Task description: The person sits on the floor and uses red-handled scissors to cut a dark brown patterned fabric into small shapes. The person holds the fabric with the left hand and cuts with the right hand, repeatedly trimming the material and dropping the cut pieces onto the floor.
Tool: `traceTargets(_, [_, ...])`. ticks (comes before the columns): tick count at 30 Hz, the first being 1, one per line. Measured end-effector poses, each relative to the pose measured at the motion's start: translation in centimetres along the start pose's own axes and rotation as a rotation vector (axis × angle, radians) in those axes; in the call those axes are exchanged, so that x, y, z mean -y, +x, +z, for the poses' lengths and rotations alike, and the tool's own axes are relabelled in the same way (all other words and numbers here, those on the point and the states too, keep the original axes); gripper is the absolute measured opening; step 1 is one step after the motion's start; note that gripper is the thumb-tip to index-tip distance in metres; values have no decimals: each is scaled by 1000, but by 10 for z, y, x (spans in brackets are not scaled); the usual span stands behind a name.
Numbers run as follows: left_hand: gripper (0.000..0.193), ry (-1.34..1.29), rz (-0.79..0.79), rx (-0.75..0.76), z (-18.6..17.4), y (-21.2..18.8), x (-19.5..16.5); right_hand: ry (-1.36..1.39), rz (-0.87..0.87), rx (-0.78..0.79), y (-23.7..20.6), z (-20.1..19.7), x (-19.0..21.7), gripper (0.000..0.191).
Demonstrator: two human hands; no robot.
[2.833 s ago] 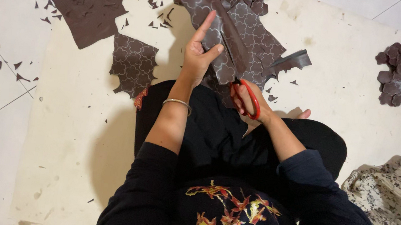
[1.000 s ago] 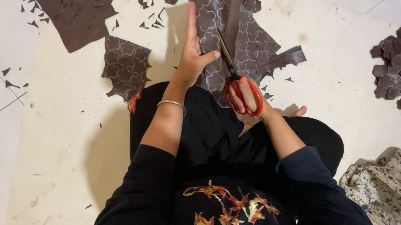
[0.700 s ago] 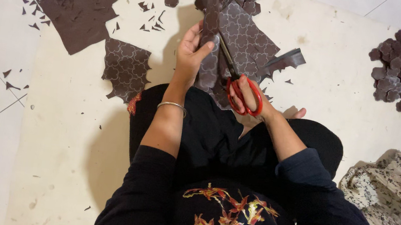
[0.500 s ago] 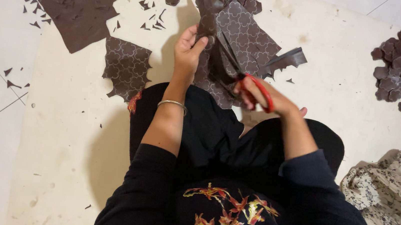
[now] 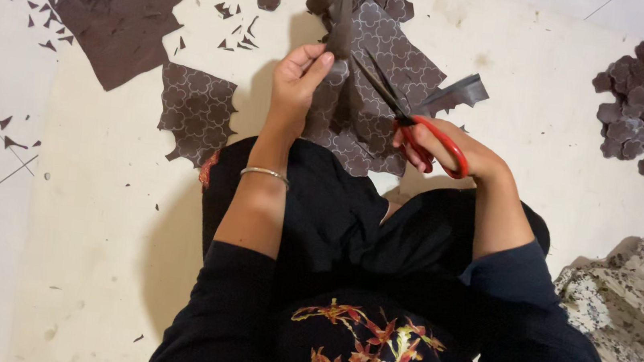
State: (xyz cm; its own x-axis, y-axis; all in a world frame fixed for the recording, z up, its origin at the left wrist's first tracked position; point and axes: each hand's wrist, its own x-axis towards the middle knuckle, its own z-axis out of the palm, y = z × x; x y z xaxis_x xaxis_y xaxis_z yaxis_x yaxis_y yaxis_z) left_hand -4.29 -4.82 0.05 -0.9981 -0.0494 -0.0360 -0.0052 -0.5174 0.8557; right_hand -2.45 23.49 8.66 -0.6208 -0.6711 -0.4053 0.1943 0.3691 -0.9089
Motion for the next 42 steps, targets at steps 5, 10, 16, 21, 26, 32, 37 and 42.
traceTargets(5, [10, 1, 109, 116, 22, -7, -43, 110, -187, 66, -13, -3, -2, 91])
traceTargets(10, [24, 16, 95, 210, 35, -8, -55, 139, -228, 112, -20, -8, -6, 97])
traceTargets(16, [31, 91, 149, 174, 12, 3, -19, 81, -112, 79, -8, -4, -8, 81])
traceTargets(21, [45, 104, 67, 134, -6, 8, -8, 47, 19, 91, 1, 1, -11, 76])
traceTargets(26, [64, 17, -37, 130, 0, 3, -17, 95, 31, 107, 0, 2, -13, 78])
traceTargets(32, [79, -7, -61, 174, 3, 1, -24, 142, 53, 127, 1, 2, -15, 81])
traceTargets(37, [80, 143, 52, 192, 5, 1, -26, 137, -9, 161, 1, 2, -12, 84])
traceTargets(42, [85, 1, -99, 247, 15, -4, -32, 45, -25, 95, 6, 6, -11, 86])
